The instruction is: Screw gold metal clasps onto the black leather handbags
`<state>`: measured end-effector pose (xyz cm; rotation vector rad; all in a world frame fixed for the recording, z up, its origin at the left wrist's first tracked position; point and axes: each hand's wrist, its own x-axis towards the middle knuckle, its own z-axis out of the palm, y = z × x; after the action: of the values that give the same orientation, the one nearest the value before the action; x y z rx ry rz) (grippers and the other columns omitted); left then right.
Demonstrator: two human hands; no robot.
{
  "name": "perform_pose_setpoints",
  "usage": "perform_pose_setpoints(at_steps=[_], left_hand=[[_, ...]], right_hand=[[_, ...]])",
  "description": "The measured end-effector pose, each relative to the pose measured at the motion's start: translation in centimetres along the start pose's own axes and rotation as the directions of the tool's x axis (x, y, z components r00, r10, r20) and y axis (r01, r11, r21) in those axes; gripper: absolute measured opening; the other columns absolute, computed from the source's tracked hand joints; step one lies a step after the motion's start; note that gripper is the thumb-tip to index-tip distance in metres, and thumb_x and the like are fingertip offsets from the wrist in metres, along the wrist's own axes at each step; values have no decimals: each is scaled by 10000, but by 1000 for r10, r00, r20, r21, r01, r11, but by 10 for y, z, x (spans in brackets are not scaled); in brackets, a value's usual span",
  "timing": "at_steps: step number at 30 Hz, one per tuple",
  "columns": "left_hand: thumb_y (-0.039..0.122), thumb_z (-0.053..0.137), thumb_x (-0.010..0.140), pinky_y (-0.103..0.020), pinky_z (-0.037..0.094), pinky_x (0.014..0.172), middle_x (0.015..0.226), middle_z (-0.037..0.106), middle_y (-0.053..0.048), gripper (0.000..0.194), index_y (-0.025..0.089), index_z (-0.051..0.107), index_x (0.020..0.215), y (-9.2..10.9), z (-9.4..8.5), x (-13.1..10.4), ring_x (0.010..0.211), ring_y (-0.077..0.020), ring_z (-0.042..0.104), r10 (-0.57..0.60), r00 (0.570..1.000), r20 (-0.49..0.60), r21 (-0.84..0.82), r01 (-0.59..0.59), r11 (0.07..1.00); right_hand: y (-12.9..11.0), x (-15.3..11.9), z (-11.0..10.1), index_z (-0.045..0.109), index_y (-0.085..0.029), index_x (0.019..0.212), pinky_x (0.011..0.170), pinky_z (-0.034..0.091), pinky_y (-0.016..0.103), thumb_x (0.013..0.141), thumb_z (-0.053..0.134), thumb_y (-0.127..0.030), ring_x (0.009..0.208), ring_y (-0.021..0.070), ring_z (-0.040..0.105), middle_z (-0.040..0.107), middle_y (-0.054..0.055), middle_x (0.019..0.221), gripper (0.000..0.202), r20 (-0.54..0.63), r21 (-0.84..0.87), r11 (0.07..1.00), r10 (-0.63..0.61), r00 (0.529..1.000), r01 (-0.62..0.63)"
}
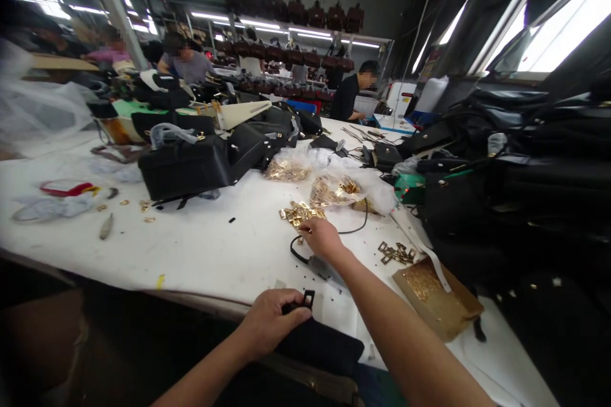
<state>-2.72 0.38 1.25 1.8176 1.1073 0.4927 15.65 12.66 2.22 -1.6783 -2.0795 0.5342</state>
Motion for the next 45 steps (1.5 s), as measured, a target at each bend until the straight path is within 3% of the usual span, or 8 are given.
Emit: perform_pose_setpoints(at_steps=[11,16,24,31,34,37,40,45], left_hand=[[376,637,828,-243,406,680,748,715,20,191,241,771,808,-8,-3,6,769,-185,650,43,998,43,-87,-39,995],[360,667,815,-247,443,742,837,760,27,175,260,790,889,-10,-3,6,838,-200,683,31,999,43,-140,-24,990],[369,686,818,-247,425,705,812,753,33,175,257,797,894,-9,-1,4,800,-183,669,19,1000,14,-105,-18,994],[374,693,825,-256,444,768,861,767,28,160,257,786,883,-7,-1,0,844,-191,680,55,998,-37,-74,-57,996],[369,743,784,-266,466,811,950,770,11,215,249,765,961,-5,0,-3,860,-190,676,40,995,-93,-84,-48,995],[363,781,739,-265,491,772,1009,755,-7,369,229,718,1078,-2,2,-6,789,-167,653,7,985,-172,-108,-26,994],[394,734,803,-261,495,757,998,754,-18,361,221,722,1119,1,5,-7,772,-161,650,39,985,-169,-139,-63,988],[441,635,912,-264,487,824,962,778,-21,299,211,792,1022,8,7,-7,897,-197,687,118,990,-80,-235,-134,963]], right_hand=[[6,12,5,790,-304,950,669,407,253,861,674,-381,827,173,667,777,-5,931,165,179,-186,978,129,975,-95],[-5,17,14,781,-267,926,689,413,278,803,702,-539,866,212,658,757,51,954,309,139,-306,929,262,955,-210],[-20,18,16,763,-216,863,703,432,299,755,706,-306,854,242,663,750,97,905,152,79,-339,913,267,961,-226],[-23,-29,-24,723,-205,1039,768,450,265,961,466,-280,842,172,662,756,59,984,278,-52,-155,980,114,992,-121],[-24,-72,-43,658,-206,1178,716,465,255,931,561,-338,721,148,654,757,18,879,297,-1,33,996,86,996,-86],[-26,-114,-55,700,-216,1000,645,444,257,828,694,-342,667,152,627,735,-8,764,214,97,185,977,91,991,-108],[-27,-139,-53,715,-194,816,603,421,255,806,703,-322,625,140,588,688,-12,679,129,185,372,909,123,975,-186],[-26,-152,-34,747,-165,895,650,466,284,815,708,-354,656,151,608,690,14,702,209,203,652,706,189,961,-277]])
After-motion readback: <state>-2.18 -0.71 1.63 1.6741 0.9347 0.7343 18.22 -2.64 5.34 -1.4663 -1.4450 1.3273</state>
